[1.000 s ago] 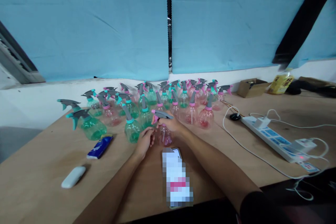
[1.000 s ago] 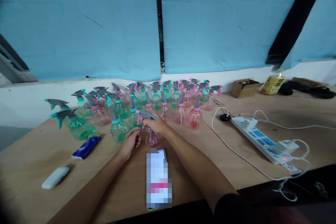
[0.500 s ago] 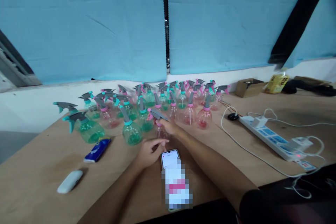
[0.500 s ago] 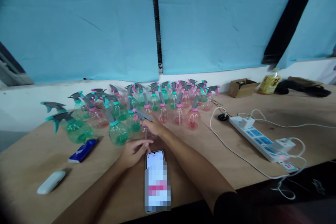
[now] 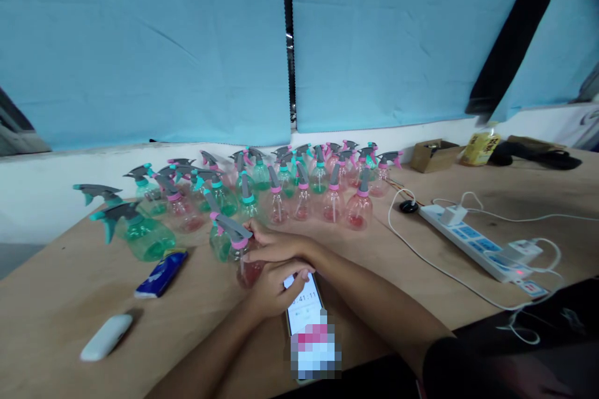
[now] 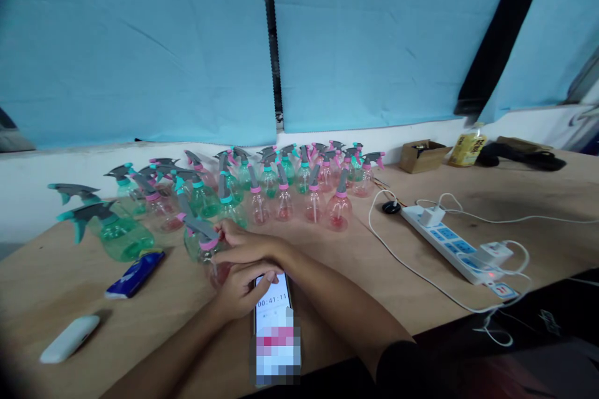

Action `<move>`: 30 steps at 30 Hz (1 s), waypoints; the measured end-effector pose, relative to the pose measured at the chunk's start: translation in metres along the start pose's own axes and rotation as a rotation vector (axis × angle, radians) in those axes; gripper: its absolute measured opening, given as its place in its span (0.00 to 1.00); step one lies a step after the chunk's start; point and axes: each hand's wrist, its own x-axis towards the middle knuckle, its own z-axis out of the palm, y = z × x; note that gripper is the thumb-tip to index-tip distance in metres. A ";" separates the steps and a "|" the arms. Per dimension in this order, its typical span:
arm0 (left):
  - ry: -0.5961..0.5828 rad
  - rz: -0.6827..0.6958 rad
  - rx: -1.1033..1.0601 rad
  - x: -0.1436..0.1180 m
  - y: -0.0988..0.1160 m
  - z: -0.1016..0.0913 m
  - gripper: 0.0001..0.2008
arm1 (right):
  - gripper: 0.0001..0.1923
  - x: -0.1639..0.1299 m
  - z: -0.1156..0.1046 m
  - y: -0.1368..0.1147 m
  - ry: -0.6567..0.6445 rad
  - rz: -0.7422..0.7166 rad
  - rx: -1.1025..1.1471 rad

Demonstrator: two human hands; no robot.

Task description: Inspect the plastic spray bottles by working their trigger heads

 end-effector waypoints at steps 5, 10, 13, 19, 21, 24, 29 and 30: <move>0.000 -0.033 0.001 -0.002 0.000 0.001 0.11 | 0.29 0.000 0.000 -0.002 -0.032 -0.042 -0.006; 0.022 -0.100 0.021 -0.004 -0.008 0.000 0.13 | 0.30 0.006 0.005 0.000 0.046 -0.022 0.135; 0.049 -0.164 0.024 -0.004 -0.012 0.000 0.13 | 0.22 0.008 0.006 0.002 0.049 -0.011 0.142; 0.106 -0.265 -0.057 -0.002 -0.014 0.002 0.13 | 0.10 0.008 -0.001 0.003 0.039 0.063 0.058; 0.140 -0.288 -0.079 0.000 -0.015 0.002 0.13 | 0.09 0.007 -0.005 0.004 0.020 0.065 0.039; 0.246 -0.313 -0.115 0.003 -0.018 0.002 0.13 | 0.09 0.004 -0.010 0.003 -0.033 0.102 0.080; 0.539 -0.469 -0.214 0.008 -0.030 -0.003 0.12 | 0.10 0.001 -0.020 -0.003 -0.057 0.110 0.113; 0.597 -0.503 -0.233 0.008 -0.033 -0.004 0.14 | 0.10 0.001 -0.022 -0.005 -0.043 0.084 0.116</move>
